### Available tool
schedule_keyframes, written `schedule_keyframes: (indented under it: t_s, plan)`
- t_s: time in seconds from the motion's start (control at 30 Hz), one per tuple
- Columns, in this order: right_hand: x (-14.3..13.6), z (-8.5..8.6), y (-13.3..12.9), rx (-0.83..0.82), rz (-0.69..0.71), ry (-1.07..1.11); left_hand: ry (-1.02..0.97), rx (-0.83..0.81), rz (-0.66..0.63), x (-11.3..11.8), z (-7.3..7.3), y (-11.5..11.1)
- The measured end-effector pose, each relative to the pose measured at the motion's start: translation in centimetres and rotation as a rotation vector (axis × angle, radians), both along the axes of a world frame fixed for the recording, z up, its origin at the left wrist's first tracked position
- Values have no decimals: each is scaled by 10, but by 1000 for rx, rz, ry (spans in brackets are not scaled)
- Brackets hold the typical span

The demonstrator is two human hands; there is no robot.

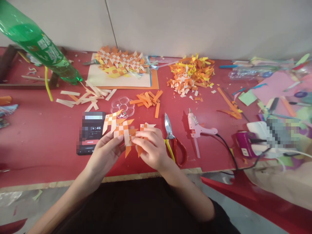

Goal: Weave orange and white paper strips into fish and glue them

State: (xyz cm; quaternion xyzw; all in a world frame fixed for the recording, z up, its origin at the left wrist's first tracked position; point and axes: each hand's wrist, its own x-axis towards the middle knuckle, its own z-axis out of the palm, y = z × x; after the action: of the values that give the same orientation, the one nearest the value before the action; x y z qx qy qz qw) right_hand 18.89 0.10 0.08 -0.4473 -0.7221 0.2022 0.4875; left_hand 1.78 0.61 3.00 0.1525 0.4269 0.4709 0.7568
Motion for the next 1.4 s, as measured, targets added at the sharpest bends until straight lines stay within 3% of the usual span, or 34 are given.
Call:
schedule_keyframes:
  t_s: [0.23,0.43,0.53,0.63,0.8,1.07,1.4]
  plan:
    - [-16,-1,-5,-332,-144,275,-13,-13,52,5,-8,-3]
    - [-26,-7,-9,-491,-16,322,-19,-73,16,6,-14,0]
    - [-22,0,-11,-476,-37,285,14,-94,47,4,-17,0]
    - [-10,4,-7,-401,-156,207,45,-115,80,0,-18,0]
    - [11,-6,13,-315,-240,-134,81,-122,104,-2,-15,4]
    - [14,-23,22,-240,-252,-471,84,-94,75,1,-10,3]
    - [19,-15,19,-212,-152,-534,136,-42,84,1,-14,4]
